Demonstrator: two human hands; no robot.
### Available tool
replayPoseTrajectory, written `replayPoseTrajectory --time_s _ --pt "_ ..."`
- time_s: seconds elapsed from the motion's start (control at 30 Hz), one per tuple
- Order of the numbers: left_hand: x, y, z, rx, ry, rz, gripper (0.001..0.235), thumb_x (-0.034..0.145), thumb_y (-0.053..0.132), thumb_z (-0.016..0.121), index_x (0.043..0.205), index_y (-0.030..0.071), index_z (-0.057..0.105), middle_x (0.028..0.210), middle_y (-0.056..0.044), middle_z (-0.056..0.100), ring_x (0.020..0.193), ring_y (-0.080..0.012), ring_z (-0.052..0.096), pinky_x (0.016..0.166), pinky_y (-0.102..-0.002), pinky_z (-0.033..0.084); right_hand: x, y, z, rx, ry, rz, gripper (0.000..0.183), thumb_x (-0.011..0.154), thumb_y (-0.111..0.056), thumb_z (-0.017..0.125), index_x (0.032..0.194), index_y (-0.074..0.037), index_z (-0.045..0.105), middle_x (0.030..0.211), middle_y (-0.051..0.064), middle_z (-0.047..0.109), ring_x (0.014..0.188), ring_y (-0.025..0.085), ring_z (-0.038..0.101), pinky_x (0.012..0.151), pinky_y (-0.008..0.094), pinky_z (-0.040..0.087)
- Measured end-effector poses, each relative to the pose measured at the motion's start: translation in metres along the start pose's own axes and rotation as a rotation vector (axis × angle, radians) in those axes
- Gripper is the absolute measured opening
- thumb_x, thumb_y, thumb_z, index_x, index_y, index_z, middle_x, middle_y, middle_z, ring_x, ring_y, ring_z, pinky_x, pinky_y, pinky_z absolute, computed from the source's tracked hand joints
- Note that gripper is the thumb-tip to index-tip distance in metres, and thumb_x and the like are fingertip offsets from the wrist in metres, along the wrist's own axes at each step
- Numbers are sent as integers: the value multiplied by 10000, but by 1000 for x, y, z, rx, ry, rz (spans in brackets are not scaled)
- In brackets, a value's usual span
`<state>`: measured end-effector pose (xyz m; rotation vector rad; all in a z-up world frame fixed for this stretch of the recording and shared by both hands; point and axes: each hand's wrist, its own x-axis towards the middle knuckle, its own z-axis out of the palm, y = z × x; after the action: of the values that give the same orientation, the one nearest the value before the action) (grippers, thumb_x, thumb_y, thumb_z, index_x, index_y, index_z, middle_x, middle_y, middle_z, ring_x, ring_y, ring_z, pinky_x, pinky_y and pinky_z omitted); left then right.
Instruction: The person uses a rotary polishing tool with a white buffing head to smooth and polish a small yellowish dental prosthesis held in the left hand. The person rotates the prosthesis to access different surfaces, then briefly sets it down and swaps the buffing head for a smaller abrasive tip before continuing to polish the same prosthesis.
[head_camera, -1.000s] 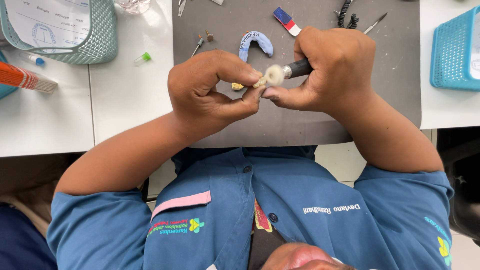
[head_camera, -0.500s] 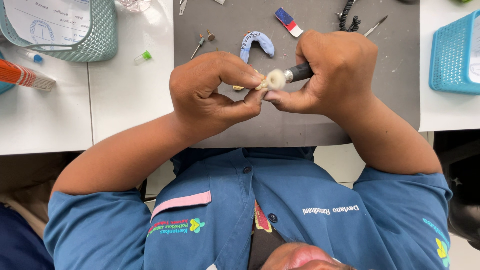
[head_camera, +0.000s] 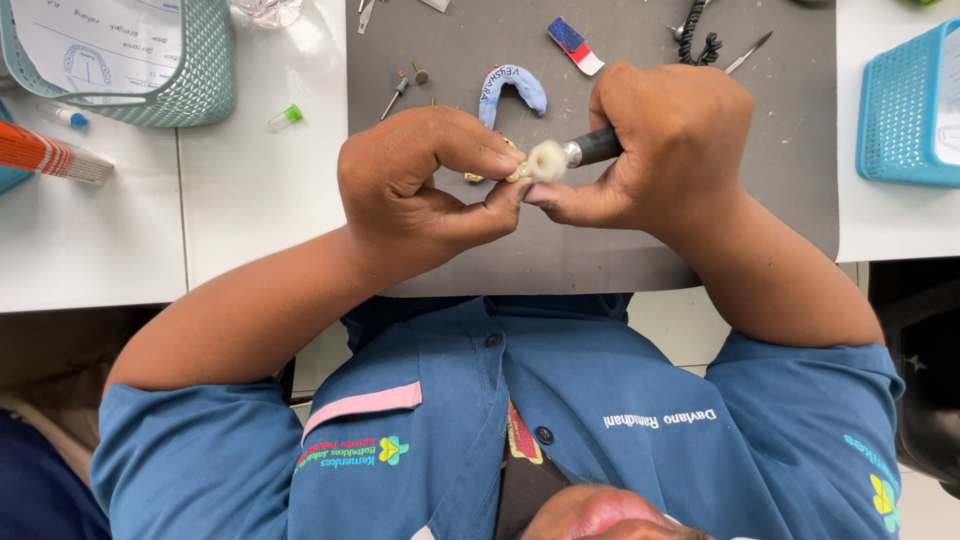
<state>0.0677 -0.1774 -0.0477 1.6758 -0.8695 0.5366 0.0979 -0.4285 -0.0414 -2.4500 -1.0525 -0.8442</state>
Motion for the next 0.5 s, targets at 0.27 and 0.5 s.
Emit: replayPoseTrajectory --time_s 0.27,0.5 --pt "7 -13 -8 -131 -80 -118 199 937 -26 845 1028 24 676 1030 -100 730 932 -148 756 815 -248 633 3 18 -7 100 -139 206 551 871 -552 808 845 -56 569 707 57 524 627 257 551 592 383 416" --pt "29 -42 -36 512 -388 -323 148 793 49 825 824 21 683 795 -115 704 716 -239 697 638 -331 542 14 46 -20 546 -193 470 246 884 -31 527 1125 14 534 952 123 626 799 229 592 701 359 484"
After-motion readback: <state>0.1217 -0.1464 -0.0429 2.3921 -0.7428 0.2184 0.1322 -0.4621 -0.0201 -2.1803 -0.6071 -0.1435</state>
